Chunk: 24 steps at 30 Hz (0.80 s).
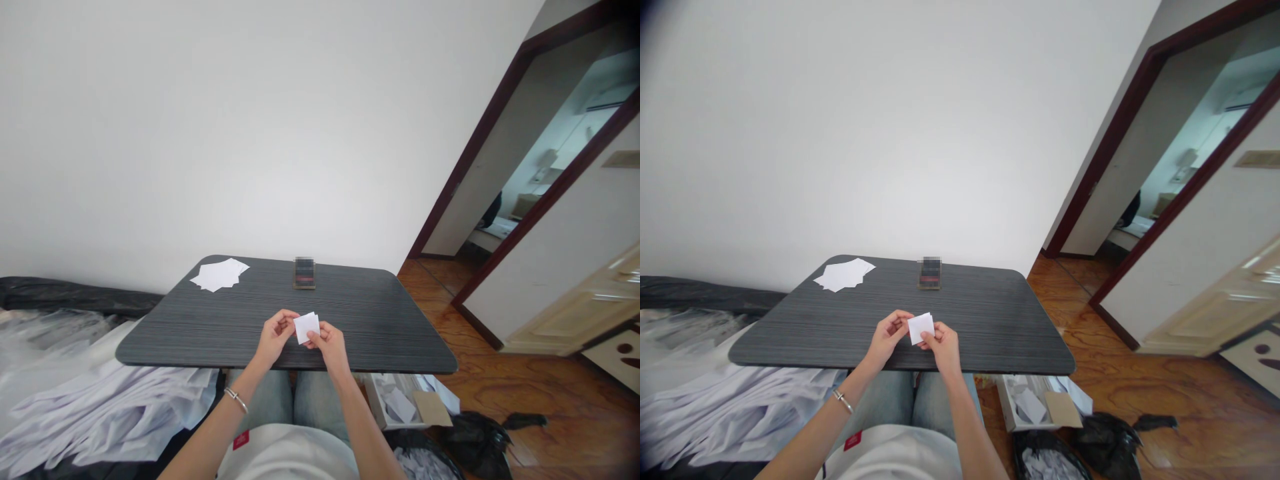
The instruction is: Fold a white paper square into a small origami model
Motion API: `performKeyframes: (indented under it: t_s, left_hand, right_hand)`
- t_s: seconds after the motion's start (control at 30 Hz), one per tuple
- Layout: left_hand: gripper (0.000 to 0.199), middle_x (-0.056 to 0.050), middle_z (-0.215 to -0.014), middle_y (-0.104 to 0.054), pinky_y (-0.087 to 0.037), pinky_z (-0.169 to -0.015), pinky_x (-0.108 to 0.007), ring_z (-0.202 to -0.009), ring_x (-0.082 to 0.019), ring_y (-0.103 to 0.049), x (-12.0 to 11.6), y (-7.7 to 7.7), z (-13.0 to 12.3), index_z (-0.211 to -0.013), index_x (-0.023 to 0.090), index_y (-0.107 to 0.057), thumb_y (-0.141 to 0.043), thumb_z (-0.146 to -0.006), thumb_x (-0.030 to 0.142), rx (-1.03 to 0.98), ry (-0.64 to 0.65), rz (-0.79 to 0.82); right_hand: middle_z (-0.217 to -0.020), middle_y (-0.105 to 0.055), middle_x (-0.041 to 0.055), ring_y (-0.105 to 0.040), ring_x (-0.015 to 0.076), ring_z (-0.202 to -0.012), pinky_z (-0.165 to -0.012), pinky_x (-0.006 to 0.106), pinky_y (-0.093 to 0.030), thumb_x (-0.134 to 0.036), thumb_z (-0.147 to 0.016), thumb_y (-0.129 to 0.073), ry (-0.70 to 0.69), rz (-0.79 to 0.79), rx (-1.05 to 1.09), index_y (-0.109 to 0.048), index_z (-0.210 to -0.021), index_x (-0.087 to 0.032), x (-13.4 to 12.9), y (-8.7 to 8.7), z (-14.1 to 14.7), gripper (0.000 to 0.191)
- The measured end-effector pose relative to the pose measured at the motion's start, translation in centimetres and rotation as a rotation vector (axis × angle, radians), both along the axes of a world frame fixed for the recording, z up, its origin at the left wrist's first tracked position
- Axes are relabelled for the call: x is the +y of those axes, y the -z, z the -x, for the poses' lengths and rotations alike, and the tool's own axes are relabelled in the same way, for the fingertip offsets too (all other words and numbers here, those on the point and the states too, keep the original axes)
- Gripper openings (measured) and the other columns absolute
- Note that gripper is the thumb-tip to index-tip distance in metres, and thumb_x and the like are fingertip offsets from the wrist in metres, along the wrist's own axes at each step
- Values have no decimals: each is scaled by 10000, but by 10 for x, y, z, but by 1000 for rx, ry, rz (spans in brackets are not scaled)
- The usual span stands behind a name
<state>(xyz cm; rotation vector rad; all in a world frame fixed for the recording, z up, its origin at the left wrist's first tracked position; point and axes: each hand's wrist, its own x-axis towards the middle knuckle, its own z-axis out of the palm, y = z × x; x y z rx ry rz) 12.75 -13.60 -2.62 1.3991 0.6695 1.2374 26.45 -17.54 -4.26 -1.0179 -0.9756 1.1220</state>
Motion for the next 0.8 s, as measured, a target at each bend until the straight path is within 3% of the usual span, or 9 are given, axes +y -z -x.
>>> performKeyframes:
  t_s: [0.17, 0.47, 0.8]
  left_hand:
    - [170, 24, -581, -500, -379, -546, -203, -546, -92, -479, -2, -1, 0, -824, 121, -580, -593, -705, 242, 24, 24, -16]
    - [219, 31, -556, -490, -378, -563, -218, -547, -105, -489, -3, -2, 1, -891, 123, -572, -588, -718, 258, 13, 81, -43]
    - [249, -17, -652, -592, -424, -592, -245, -583, -121, -533, -4, -3, 0, -864, 118, -590, -576, -724, 323, 19, 95, 48]
  right_hand:
    - [-529, -655, 21, -584, 137, -433, -428, 224, -456, -383, -671, -632, 35, 7, -18, -592, -651, -130, -2, -1, 1, 258]
    - [-497, -640, 8, -557, 131, -402, -398, 218, -422, -399, -703, -602, 63, -34, -50, -585, -635, -139, -4, -1, 2, 269]
    - [-487, -633, 5, -560, 131, -403, -393, 217, -421, -406, -718, -584, 81, -36, -81, -584, -639, -140, -6, -3, 3, 277]
